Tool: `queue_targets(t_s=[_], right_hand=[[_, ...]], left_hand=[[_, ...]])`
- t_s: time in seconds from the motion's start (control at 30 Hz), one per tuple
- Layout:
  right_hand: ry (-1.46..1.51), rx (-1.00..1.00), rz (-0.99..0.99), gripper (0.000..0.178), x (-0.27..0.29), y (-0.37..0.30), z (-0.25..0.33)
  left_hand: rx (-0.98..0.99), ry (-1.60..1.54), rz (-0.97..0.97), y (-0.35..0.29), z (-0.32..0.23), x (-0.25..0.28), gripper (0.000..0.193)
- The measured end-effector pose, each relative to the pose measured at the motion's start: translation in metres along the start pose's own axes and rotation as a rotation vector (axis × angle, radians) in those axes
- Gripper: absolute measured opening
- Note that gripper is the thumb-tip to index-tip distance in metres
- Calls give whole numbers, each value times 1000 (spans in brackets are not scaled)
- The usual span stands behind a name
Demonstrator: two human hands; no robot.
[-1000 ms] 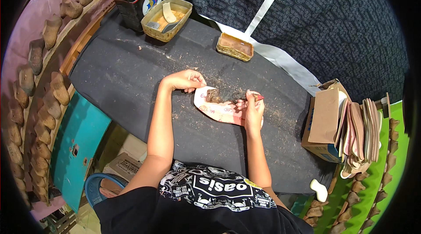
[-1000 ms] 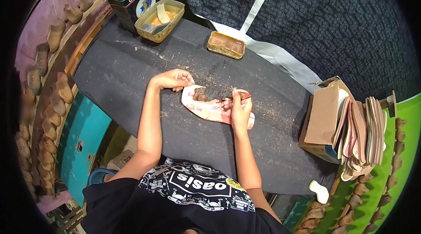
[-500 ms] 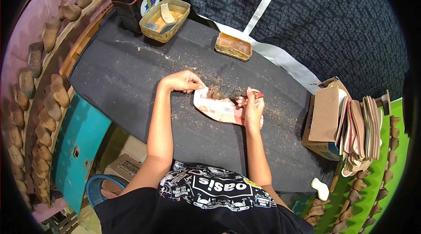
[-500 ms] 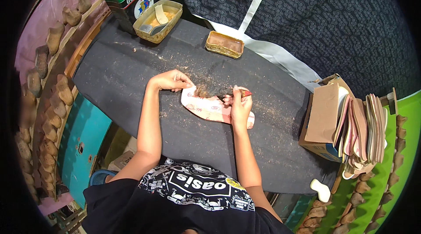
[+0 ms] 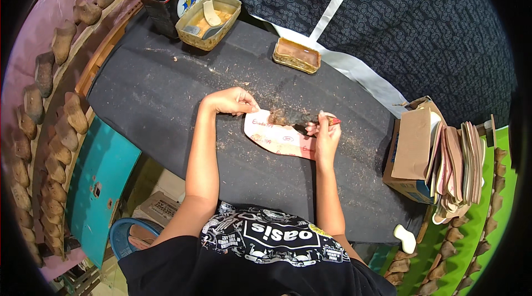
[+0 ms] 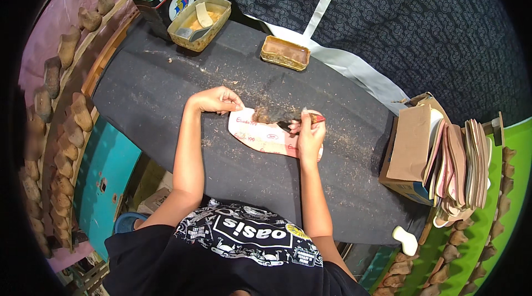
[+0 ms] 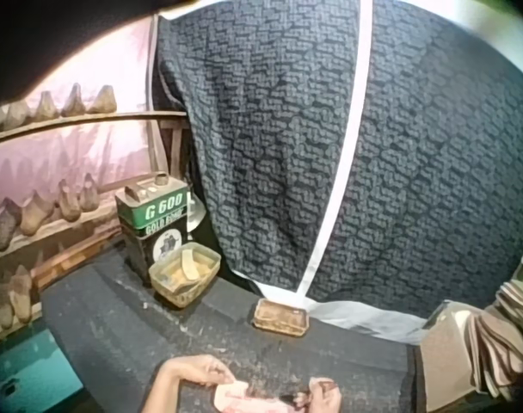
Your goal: Apply glue to shoe sole components using a brush in a workshop setting.
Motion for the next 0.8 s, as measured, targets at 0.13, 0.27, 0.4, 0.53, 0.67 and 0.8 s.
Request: queue_targets(t_s=[0.13, 0.27, 0.4, 0.53, 0.67, 0.8], right_hand=[[-39, -26, -81, 16, 31, -3, -5], [-114, -9, -145, 15, 52, -4, 3], [-55, -16, -117, 12, 32, -8, 21], [-4, 0, 36, 12, -6, -9, 15], [-17, 71, 85, 11, -18, -13, 10], [-110, 40, -6, 12, 10, -19, 13]], left_hand=[[3, -1, 3, -1, 4, 2, 22], [25, 4, -16, -1, 4, 2, 22], [19, 14, -13, -1, 1, 1, 20], [13, -7, -4, 1, 3, 1, 19], [16, 1, -1, 3, 7, 3, 19], [21, 17, -3, 2, 4, 0, 20]])
Point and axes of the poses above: each hand's wrist, its own y-axis towards the middle knuckle, its own x-axis out of the back of the hand, z = x × y, the point moved 6 cm from there along y, towards the middle knuckle, and after that the axes turned 12 degrees about -y, right-handed, at the moved point
